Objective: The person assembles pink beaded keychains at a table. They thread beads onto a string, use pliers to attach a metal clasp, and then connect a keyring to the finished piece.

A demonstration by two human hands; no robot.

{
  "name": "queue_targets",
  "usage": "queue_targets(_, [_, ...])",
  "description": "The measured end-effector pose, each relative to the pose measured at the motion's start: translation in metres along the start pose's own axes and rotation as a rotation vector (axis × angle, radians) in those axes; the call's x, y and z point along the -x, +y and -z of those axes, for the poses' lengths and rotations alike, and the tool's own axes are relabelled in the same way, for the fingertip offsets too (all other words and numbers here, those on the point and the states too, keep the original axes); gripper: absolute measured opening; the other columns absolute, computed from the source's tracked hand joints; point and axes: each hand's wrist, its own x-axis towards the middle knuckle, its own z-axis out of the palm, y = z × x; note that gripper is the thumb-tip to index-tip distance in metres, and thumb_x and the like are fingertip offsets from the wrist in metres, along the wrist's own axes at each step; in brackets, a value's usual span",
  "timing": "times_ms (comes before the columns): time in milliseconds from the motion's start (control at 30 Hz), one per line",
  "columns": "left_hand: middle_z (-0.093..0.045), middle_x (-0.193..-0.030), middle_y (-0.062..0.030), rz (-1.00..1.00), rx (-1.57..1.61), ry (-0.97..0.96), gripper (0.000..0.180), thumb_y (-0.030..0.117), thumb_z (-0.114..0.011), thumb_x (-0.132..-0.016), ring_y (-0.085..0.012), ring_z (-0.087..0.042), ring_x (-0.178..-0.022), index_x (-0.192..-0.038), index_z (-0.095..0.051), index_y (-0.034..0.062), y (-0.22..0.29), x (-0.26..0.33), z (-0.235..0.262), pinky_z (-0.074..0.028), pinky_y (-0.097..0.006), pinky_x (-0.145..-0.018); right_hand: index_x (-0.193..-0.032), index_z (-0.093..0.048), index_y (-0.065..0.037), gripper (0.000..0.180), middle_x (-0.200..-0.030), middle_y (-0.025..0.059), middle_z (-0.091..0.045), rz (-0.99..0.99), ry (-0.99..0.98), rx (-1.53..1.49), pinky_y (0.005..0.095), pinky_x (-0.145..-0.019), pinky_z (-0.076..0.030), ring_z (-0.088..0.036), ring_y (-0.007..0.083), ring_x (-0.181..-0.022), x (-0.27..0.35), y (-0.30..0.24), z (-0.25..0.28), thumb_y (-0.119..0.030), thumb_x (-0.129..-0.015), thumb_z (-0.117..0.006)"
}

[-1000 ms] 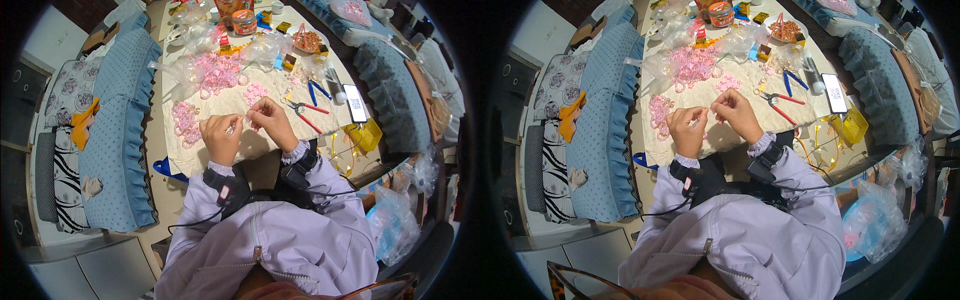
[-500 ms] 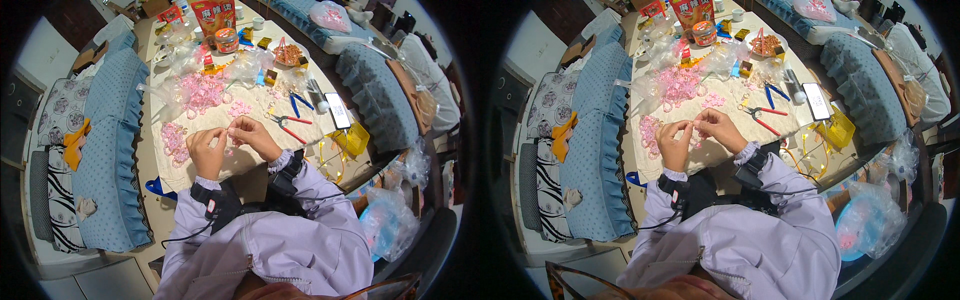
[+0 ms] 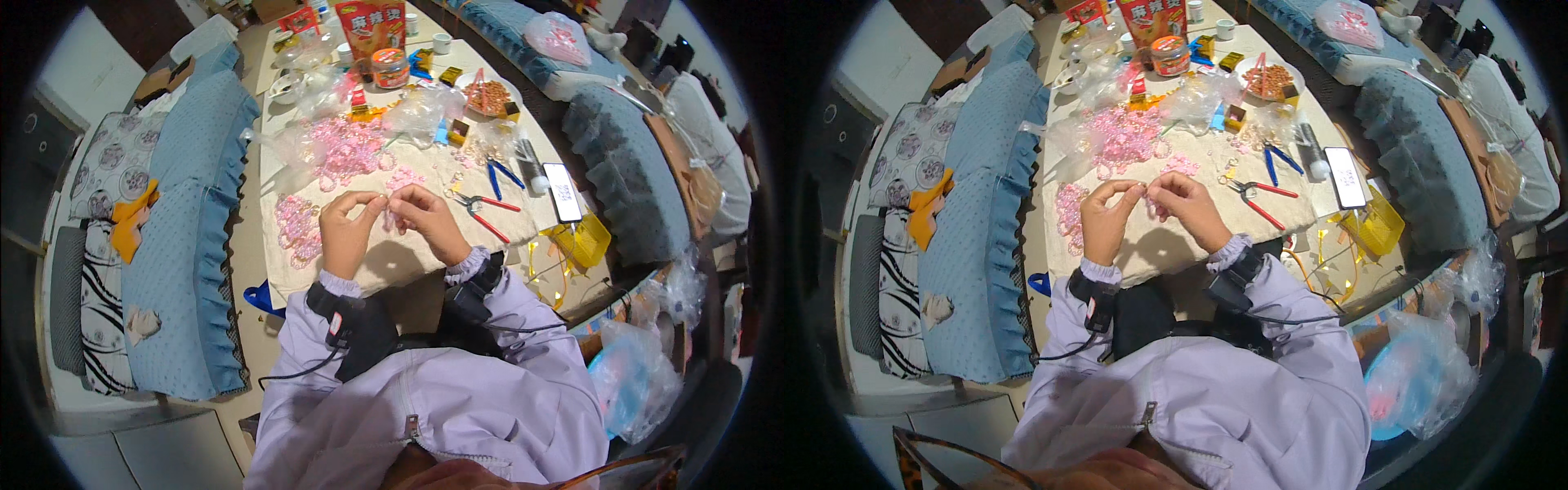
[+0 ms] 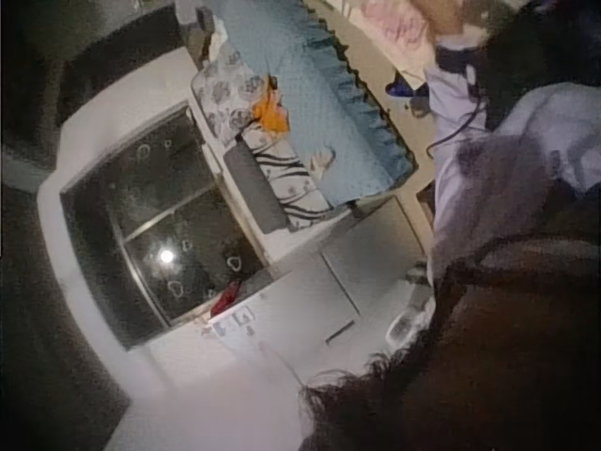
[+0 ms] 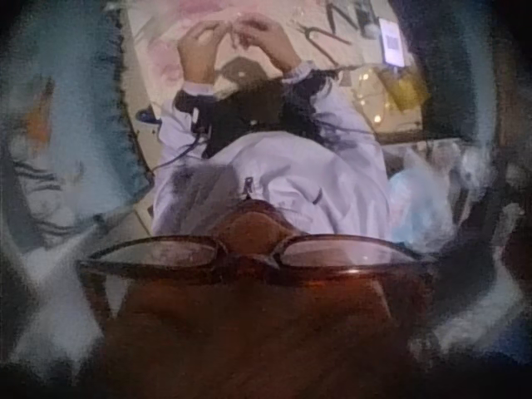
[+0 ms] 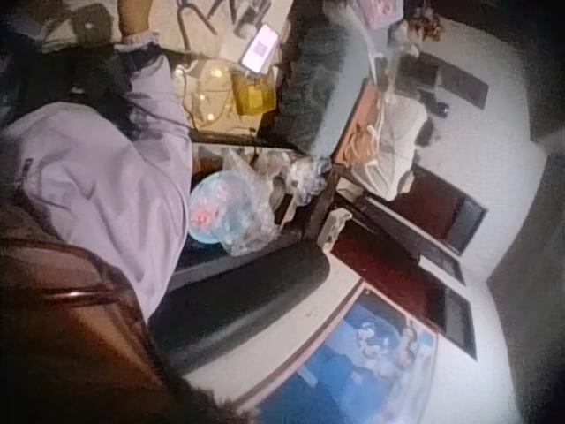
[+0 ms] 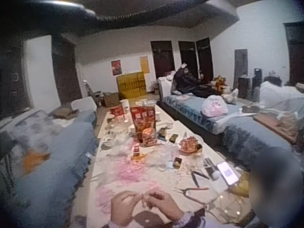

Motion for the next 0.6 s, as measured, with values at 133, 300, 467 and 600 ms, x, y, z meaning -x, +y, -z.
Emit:
queue_targets(133, [-0.074, -0.092, -0.007, -0.041, 0.068, -0.038, 0.016, 0.015, -0.074, -0.092, -0.0138, -0.066, -0.088, -0.094, -0.076, -0.001, 0.009, -0.011, 0.006, -0.05, -0.028, -0.082, -0.109, -0.063, -0.005, 0.018, -0.093, 0.0023, -0.066, -0.001, -0.044, -0.059, 0.0245, -0.071, -0.05, -0.06, 0.0088, -0.08, -0.003, -0.006, 0.0, -0.021, -0.1, -0.065])
queue_targets(300, [-0.074, -0.093, -0.007, -0.059, 0.049, -0.077, 0.017, 0.016, -0.073, -0.094, -0.0133, -0.066, -0.09, -0.096, -0.076, -0.0013, 0.016, -0.016, 0.011, -0.05, -0.028, -0.082, -0.113, -0.062, -0.006, 0.018, -0.09, -0.001, -0.061, 0.026, -0.055, -0.057, 0.0215, -0.067, -0.046, -0.055, 0.0067, -0.075, -0.005, -0.01, 0.0, -0.017, -0.1, -0.065])
queue_targets(467, [-0.072, -0.091, -0.0077, -0.01, 0.133, -0.08, 0.016, 0.013, -0.073, -0.092, -0.0155, -0.066, -0.087, -0.095, -0.074, -0.0027, 0.013, -0.019, 0.01, -0.051, -0.03, -0.082, -0.11, -0.062, -0.005, 0.021, -0.088, -0.001, -0.064, 0.029, -0.061, 0.013, 0.0216, -0.063, -0.044, -0.056, 0.0061, -0.072, -0.008, -0.019, 0.002, -0.021, -0.098, -0.068])
queue_targets(600, [-0.072, -0.092, -0.0074, -0.039, 0.18, -0.111, 0.016, 0.013, -0.073, -0.093, -0.0145, -0.066, -0.087, -0.096, -0.074, -0.0028, 0.012, -0.023, 0.011, -0.051, -0.028, -0.081, -0.106, -0.064, -0.007, 0.02, -0.085, -0.0031, -0.061, 0.027, -0.076, 0.03, 0.0207, -0.059, -0.04, -0.05, 0.0042, -0.068, -0.008, -0.027, 0.003, -0.024, -0.097, -0.07])
